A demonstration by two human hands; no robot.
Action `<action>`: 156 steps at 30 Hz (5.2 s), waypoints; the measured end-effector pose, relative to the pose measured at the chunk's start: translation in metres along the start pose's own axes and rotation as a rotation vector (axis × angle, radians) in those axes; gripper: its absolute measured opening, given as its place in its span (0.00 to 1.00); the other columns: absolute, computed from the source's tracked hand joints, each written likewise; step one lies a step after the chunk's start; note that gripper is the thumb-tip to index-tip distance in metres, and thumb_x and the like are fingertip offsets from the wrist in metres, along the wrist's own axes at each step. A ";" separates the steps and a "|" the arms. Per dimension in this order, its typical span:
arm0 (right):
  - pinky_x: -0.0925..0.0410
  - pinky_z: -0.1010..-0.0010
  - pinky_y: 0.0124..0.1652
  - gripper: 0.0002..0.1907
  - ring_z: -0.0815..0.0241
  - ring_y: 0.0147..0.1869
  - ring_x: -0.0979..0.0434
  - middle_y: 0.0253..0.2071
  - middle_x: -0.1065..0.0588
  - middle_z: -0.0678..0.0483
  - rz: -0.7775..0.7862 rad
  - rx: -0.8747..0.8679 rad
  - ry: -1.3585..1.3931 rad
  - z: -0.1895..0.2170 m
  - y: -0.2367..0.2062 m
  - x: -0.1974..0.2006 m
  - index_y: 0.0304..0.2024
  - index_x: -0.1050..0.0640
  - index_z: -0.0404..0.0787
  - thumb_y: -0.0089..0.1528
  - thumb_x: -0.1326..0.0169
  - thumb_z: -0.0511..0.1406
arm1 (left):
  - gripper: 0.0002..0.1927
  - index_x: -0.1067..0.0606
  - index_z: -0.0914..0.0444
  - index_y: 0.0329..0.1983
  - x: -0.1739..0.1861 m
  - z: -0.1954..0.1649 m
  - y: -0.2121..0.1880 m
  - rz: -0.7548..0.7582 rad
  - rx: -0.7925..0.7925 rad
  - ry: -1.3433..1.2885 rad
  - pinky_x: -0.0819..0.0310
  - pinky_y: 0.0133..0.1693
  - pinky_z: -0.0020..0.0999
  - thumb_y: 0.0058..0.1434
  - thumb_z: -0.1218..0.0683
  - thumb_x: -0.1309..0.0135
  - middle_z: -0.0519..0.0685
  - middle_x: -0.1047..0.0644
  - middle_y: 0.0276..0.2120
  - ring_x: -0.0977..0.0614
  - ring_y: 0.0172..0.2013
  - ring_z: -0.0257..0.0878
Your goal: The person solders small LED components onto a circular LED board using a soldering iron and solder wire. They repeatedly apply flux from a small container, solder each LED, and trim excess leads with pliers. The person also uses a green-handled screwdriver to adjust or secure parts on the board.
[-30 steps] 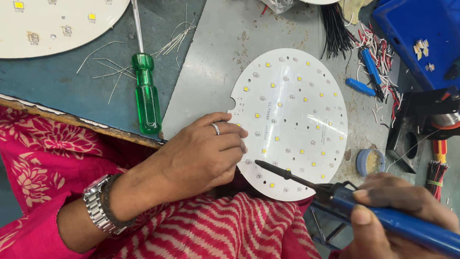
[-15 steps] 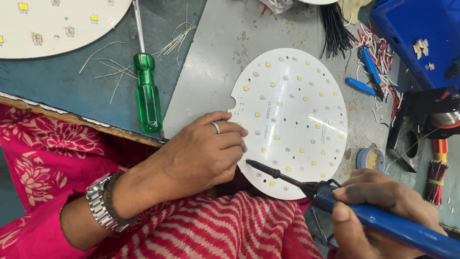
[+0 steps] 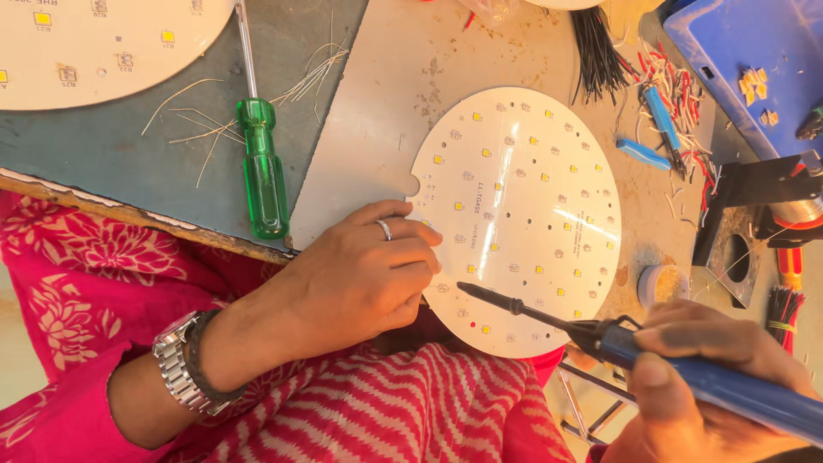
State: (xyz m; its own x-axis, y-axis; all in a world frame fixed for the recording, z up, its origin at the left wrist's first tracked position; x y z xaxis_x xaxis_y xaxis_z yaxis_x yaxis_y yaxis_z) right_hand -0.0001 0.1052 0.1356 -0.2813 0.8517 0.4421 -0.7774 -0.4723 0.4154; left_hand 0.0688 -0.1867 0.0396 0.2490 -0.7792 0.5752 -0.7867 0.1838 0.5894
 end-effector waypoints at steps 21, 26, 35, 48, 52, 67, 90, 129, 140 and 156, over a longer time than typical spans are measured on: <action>0.26 0.66 0.51 0.10 0.57 0.40 0.16 0.34 0.21 0.49 0.080 0.093 -0.153 -0.012 -0.003 0.004 0.39 0.22 0.30 0.65 0.34 0.32 | 0.06 0.22 0.64 0.30 0.001 0.003 0.001 0.152 0.010 0.014 0.38 0.65 0.51 0.51 0.57 0.40 0.48 0.20 0.39 0.21 0.54 0.44; 0.26 0.66 0.51 0.11 0.57 0.39 0.16 0.34 0.21 0.48 0.092 0.100 -0.183 -0.010 -0.002 0.003 0.40 0.22 0.30 0.65 0.35 0.32 | 0.06 0.22 0.64 0.30 0.000 0.002 0.001 0.146 0.012 0.022 0.37 0.64 0.51 0.52 0.57 0.40 0.48 0.20 0.39 0.21 0.54 0.44; 0.29 0.75 0.33 0.09 0.61 0.29 0.20 0.30 0.22 0.43 -0.057 -0.114 -0.047 -0.005 -0.007 0.008 0.37 0.23 0.30 0.60 0.36 0.30 | 0.07 0.22 0.65 0.30 0.000 0.003 0.000 0.146 0.012 0.006 0.38 0.64 0.52 0.52 0.56 0.40 0.48 0.20 0.40 0.21 0.54 0.44; 0.25 0.67 0.44 0.09 0.59 0.33 0.17 0.31 0.22 0.48 0.015 0.013 -0.146 -0.014 -0.004 0.003 0.37 0.23 0.32 0.59 0.37 0.31 | 0.06 0.22 0.65 0.29 0.002 0.002 0.003 0.153 0.019 0.017 0.37 0.64 0.51 0.52 0.57 0.41 0.50 0.19 0.38 0.21 0.53 0.46; 0.27 0.66 0.54 0.09 0.57 0.42 0.16 0.35 0.21 0.48 0.113 0.071 -0.213 -0.010 -0.005 0.008 0.40 0.22 0.31 0.66 0.36 0.31 | 0.06 0.22 0.64 0.29 0.002 0.003 0.003 0.151 -0.002 0.025 0.37 0.64 0.50 0.51 0.56 0.40 0.50 0.19 0.39 0.20 0.52 0.45; 0.27 0.71 0.48 0.08 0.58 0.39 0.17 0.34 0.21 0.45 0.029 0.004 -0.128 -0.009 -0.010 0.012 0.40 0.22 0.30 0.65 0.36 0.30 | 0.06 0.22 0.64 0.29 0.001 0.004 0.003 0.157 -0.003 0.020 0.36 0.63 0.50 0.51 0.56 0.40 0.49 0.20 0.38 0.20 0.51 0.44; 0.30 0.72 0.37 0.19 0.57 0.34 0.23 0.37 0.26 0.43 -0.399 0.058 0.139 -0.058 -0.067 0.042 0.47 0.29 0.28 0.70 0.39 0.39 | 0.04 0.22 0.64 0.32 0.005 0.010 -0.001 0.124 -0.013 -0.008 0.34 0.63 0.49 0.59 0.58 0.43 0.49 0.18 0.41 0.19 0.53 0.45; 0.29 0.72 0.27 0.14 0.61 0.27 0.22 0.31 0.21 0.48 -0.899 -0.027 -0.221 -0.189 0.045 0.295 0.45 0.27 0.32 0.74 0.37 0.36 | 0.06 0.25 0.58 0.28 -0.003 0.018 -0.029 0.124 0.117 0.127 0.31 0.66 0.46 0.50 0.56 0.38 0.42 0.16 0.42 0.18 0.54 0.38; 0.30 0.61 0.58 0.35 0.46 0.64 0.26 0.62 0.28 0.39 0.132 -0.067 -0.380 -0.180 0.098 0.101 0.67 0.29 0.32 0.64 0.34 0.44 | 0.06 0.24 0.58 0.29 0.006 -0.006 -0.003 0.103 0.135 0.111 0.31 0.65 0.46 0.52 0.56 0.38 0.41 0.17 0.42 0.18 0.54 0.37; 0.29 0.54 0.55 0.42 0.37 0.57 0.21 0.60 0.28 0.39 0.152 0.019 -1.096 -0.207 0.176 0.068 0.66 0.32 0.41 0.58 0.37 0.57 | 0.27 0.22 0.39 0.57 -0.093 0.148 -0.050 0.356 -0.487 0.180 0.41 0.61 0.59 0.55 0.32 0.47 0.37 0.25 0.61 0.28 0.62 0.38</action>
State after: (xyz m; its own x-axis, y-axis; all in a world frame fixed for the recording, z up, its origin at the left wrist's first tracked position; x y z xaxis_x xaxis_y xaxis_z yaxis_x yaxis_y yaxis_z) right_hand -0.2722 0.1271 0.0744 0.2851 0.1270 0.9501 -0.7654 -0.5665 0.3054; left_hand 0.0014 -0.2125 -0.1273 0.1438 -0.5152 0.8449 -0.5020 0.6978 0.5109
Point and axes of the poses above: each hand's wrist, its own y-axis towards the middle knuckle, its own x-axis out of the back of the hand, z = x × y, the point moved 1 cm from there along y, towards the middle knuckle
